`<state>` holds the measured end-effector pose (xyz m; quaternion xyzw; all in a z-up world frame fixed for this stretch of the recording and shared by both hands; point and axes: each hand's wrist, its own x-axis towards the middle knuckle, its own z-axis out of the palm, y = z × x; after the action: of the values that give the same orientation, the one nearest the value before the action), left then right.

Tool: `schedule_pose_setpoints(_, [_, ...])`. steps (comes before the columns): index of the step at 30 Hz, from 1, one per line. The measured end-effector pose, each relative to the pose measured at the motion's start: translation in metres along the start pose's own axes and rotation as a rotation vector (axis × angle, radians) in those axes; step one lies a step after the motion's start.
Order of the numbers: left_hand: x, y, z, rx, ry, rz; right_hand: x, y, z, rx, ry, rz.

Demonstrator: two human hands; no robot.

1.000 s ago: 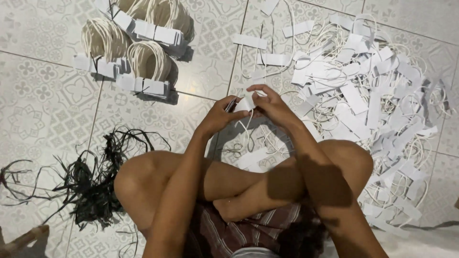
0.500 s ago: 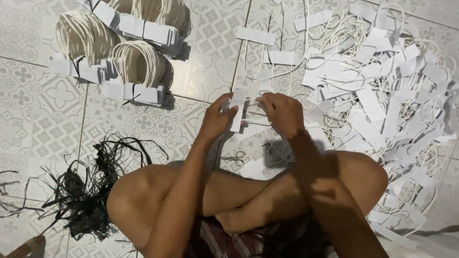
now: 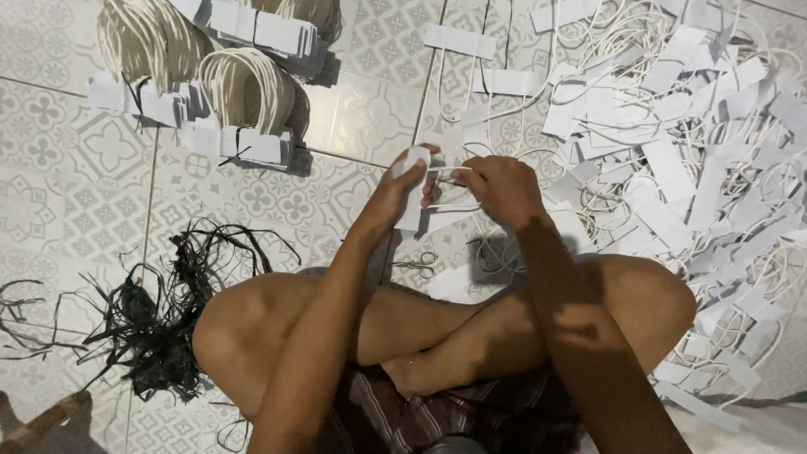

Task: The person sits cross-legged on a tiled floor and ties white cords around small white rectangular cards. They pick up a card and a cord, wrap the cord around the card, and tie it securely. The person repeats this process with multiple cards and cords, placing the finished bundles on the floor.

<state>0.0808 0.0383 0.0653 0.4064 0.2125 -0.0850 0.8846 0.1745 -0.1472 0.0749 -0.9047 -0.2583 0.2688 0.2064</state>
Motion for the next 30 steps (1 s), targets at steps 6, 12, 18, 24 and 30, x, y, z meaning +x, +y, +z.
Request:
schedule_pose_setpoints(6, [0.003,-0.004,-0.009,-0.063,-0.152,-0.036,0.000,-0.013,-0.001,0.217,-0.053,0.025])
schedule_pose_setpoints(12, [-0.019,0.000,0.004,-0.041,-0.269,-0.336,0.014,0.019,0.033,0.534,-0.042,0.051])
schedule_pose_setpoints(18, [-0.004,0.018,-0.007,0.031,0.035,-0.212,0.006,-0.003,0.016,0.698,-0.003,0.183])
schedule_pose_setpoints(24, [-0.021,0.013,0.019,0.133,-0.223,-0.322,0.011,0.013,0.028,0.585,0.093,0.238])
schedule_pose_setpoints(30, [-0.007,0.015,-0.006,-0.037,-0.083,-0.144,-0.012,-0.005,-0.011,0.564,-0.087,0.139])
